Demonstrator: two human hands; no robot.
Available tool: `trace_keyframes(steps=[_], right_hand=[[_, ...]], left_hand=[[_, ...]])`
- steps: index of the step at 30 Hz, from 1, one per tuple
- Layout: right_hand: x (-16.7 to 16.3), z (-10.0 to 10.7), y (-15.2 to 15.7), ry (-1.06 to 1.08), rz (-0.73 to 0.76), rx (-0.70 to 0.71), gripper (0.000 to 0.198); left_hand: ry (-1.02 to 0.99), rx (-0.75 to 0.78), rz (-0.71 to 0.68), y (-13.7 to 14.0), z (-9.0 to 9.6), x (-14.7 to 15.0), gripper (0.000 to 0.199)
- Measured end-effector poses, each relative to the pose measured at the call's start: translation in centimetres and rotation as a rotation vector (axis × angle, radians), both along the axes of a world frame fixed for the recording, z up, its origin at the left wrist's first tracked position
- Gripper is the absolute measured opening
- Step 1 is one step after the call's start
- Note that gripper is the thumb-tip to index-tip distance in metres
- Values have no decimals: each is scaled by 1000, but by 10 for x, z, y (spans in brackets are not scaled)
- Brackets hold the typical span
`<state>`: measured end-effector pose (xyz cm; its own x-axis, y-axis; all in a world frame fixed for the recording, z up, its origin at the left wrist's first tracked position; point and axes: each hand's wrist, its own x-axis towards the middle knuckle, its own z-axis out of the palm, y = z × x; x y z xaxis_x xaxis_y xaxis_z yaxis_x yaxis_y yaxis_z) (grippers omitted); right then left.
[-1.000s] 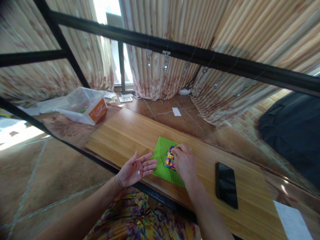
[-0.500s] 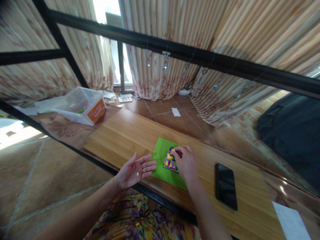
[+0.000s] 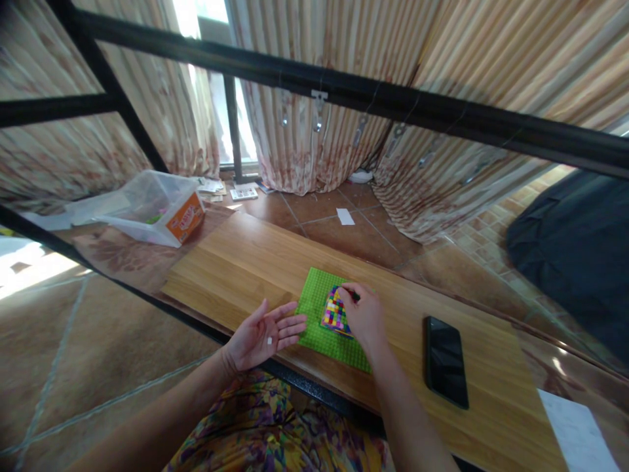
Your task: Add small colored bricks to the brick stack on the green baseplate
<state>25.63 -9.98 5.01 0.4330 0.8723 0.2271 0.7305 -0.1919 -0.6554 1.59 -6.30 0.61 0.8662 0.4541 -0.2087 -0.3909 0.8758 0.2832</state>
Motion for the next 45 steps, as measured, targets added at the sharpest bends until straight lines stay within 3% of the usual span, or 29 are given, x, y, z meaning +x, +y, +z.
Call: trace_keyframes(steps=[4,10,13,17,21,23,26,31,40,45], right_hand=[[-2,-7,1,137,-33,-21,30],[0,-7,2,149,9,-37,30],[-2,-1,-1,9,16,-8,32],[-28,12,-16,-264,1,204,30],[-81,12,-35,-174,380,150,23],[-105,4,-42,-129,468,83,21],[-127,-12,-45,-147,457,28,15],[-131,-23,-42,-192,453,12,14],[-131,-7,-42,14,377,-18,12],[-104,10,-44,39,285,50,20]], left_hand=[[14,-10,-4,0,1,1,56],[29,0,7,1,3,2,55],[24,6,17,0,4,3,55],[10,-9,36,-1,5,3,57],[-5,-36,50,-1,3,3,56],[-16,-38,45,0,1,3,55],[-24,-35,29,1,0,2,56],[-40,-40,40,1,0,2,54],[-78,-44,31,-2,1,0,52],[-75,-20,18,-2,1,0,53]])
